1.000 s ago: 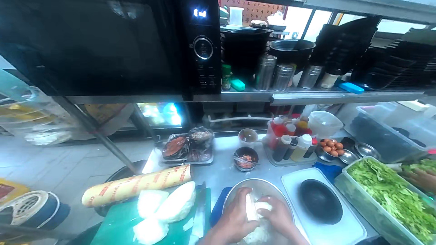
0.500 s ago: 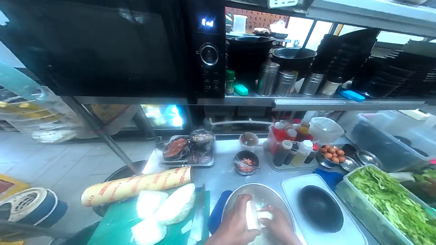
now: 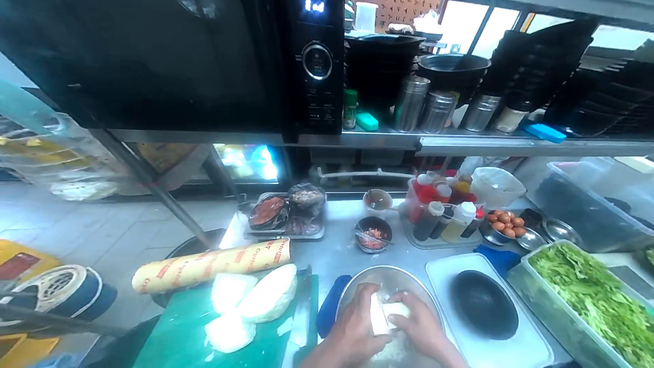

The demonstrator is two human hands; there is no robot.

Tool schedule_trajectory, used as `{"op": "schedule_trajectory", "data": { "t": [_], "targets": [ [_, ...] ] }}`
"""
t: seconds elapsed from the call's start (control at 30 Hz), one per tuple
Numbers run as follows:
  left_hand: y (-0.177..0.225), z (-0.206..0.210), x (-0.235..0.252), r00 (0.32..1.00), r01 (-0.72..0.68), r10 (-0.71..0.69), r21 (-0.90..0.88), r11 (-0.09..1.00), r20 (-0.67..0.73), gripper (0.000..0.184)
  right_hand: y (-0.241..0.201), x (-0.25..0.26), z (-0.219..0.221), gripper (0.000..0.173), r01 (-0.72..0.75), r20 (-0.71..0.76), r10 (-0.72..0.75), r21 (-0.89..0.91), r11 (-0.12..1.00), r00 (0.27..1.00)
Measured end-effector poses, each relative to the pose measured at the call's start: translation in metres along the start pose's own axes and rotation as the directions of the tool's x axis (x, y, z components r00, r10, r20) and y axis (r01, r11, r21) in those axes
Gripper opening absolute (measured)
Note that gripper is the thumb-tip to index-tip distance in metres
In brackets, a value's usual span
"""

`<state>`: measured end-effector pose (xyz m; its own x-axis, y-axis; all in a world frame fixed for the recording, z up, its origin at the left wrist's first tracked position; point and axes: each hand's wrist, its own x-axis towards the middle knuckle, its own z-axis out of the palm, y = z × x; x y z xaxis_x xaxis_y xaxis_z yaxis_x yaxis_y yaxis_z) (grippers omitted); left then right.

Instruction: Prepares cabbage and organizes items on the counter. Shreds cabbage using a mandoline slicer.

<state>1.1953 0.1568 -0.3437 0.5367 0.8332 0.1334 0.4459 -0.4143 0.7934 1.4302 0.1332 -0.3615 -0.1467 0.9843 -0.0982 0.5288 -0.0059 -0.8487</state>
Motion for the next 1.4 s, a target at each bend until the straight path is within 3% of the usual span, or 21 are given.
{"op": "schedule_trajectory", "data": {
  "t": [0.17, 0.33, 0.47, 0.63, 0.77, 0.93, 1.1, 1.3, 1.4],
  "targets": [
    [-0.001, 0.000, -0.002, 1.000, -0.029, 0.029, 0.000, 1.000, -0.010, 0.104, 0.055, 0.003, 0.016, 0.033, -0.225, 0.047, 0.223, 0.056, 0.973, 0.974],
    [-0.002, 0.002, -0.006, 1.000, -0.010, 0.010, -0.014, 1.000, -0.011, 0.105, 0.004, -0.003, 0.005, 0.031, -0.042, 0.013, 0.042, 0.033, 0.999, 0.999],
    [0.000, 0.000, -0.006, 1.000, -0.023, 0.023, 0.002, 1.000, -0.005, 0.105, 0.063, 0.000, 0.021, 0.035, -0.189, 0.028, 0.189, -0.006, 0.982, 0.982],
    [0.000, 0.002, -0.003, 1.000, -0.015, 0.015, -0.014, 1.000, 0.002, 0.104, 0.006, -0.002, 0.005, 0.030, -0.019, -0.006, 0.020, 0.051, 0.999, 1.000],
    [-0.001, 0.000, 0.001, 0.999, -0.052, 0.052, -0.001, 0.999, 0.000, 0.106, 0.059, 0.005, 0.017, 0.033, -0.203, 0.028, 0.202, 0.027, 0.979, 0.979],
    [-0.001, 0.002, 0.002, 0.999, -0.040, 0.040, -0.009, 0.999, -0.009, 0.105, 0.008, -0.001, 0.005, 0.029, -0.062, -0.007, 0.063, 0.086, 0.994, 0.998],
    [-0.001, -0.001, 0.003, 0.999, -0.035, 0.035, 0.005, 0.999, 0.013, 0.106, 0.071, 0.002, 0.021, 0.034, -0.183, 0.008, 0.183, 0.043, 0.982, 0.983],
    [-0.003, 0.001, 0.002, 1.000, -0.022, 0.022, 0.009, 1.000, 0.002, 0.105, 0.061, 0.000, 0.018, 0.034, -0.187, 0.043, 0.185, 0.080, 0.979, 0.982],
    [-0.004, 0.000, 0.003, 1.000, -0.024, 0.024, 0.012, 1.000, 0.005, 0.106, 0.037, -0.001, 0.011, 0.033, -0.120, 0.037, 0.117, 0.084, 0.989, 0.992]
  ]
}}
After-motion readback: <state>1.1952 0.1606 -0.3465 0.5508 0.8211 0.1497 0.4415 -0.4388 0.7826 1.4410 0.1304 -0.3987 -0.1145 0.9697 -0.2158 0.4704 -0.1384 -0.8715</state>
